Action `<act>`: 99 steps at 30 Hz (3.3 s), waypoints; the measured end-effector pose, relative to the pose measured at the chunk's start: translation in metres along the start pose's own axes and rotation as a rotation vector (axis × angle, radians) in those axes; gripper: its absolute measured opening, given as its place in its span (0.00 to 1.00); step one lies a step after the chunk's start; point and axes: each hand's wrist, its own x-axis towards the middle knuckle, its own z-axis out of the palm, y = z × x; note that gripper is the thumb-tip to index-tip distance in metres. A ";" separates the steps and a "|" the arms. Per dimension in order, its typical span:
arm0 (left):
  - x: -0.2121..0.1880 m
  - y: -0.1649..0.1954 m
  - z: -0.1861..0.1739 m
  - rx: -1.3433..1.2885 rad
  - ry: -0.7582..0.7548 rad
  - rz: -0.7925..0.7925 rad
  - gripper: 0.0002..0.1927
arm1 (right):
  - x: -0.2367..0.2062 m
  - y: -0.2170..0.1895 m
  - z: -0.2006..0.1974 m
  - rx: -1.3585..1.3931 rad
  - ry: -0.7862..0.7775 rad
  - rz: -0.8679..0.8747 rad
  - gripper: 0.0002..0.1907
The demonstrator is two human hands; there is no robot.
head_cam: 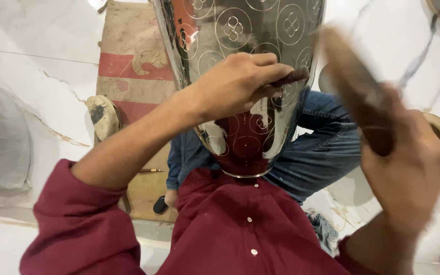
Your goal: The person uses a chisel and hammer to engrave a pattern on a large metal vase. They repeatedly strike the chisel to create indentations in the metal surface.
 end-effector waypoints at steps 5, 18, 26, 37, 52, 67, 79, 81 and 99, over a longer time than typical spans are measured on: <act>0.012 -0.007 -0.005 0.011 -0.150 0.168 0.19 | -0.048 0.019 0.045 -0.005 0.110 -0.028 0.43; 0.023 -0.004 -0.013 -0.200 -0.081 0.097 0.20 | -0.077 -0.009 0.088 0.250 0.095 0.268 0.52; 0.019 -0.013 -0.014 -0.072 -0.139 0.094 0.26 | -0.071 0.019 0.098 0.025 -0.155 0.197 0.49; 0.009 0.000 -0.020 0.034 -0.112 0.075 0.22 | -0.052 0.038 0.047 -0.187 0.047 -0.025 0.43; -0.106 -0.095 0.053 -1.627 1.693 -0.417 0.11 | -0.056 -0.007 0.158 1.495 -0.075 0.830 0.42; -0.075 -0.065 0.018 -1.646 1.486 -0.341 0.12 | -0.052 -0.025 0.162 1.742 -0.126 0.994 0.18; -0.112 -0.079 0.041 -1.014 1.764 -0.561 0.13 | -0.081 -0.009 0.178 1.478 -0.087 0.904 0.34; -0.121 -0.066 0.030 -0.898 1.618 -0.611 0.15 | -0.088 0.001 0.172 1.430 -0.099 0.932 0.37; -0.075 0.013 0.061 -0.191 -0.062 0.027 0.28 | -0.117 0.032 0.095 0.014 -0.342 0.132 0.49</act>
